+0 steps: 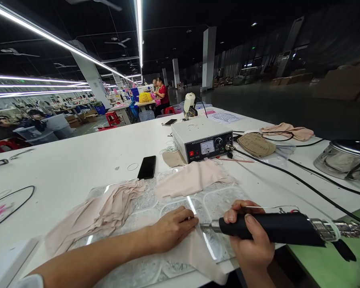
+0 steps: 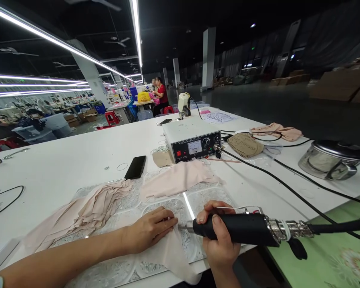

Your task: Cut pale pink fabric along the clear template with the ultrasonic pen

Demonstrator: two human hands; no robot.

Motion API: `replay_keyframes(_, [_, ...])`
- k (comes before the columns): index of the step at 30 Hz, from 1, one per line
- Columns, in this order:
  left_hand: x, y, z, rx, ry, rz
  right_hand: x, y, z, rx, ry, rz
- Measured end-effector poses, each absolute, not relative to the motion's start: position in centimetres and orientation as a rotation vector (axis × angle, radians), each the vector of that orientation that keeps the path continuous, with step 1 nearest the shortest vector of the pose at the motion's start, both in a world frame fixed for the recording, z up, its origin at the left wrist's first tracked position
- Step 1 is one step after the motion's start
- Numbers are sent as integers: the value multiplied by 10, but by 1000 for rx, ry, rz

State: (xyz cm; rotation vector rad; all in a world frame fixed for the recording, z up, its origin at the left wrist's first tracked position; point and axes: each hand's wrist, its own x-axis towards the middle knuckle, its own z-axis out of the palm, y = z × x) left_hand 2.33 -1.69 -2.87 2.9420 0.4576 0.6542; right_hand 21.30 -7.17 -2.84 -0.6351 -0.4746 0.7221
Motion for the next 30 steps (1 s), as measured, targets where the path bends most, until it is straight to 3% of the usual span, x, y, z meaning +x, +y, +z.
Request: replay_keyframes(30, [25,-16,-40,3135,528,610,211,-72,-22,-675,-479,684])
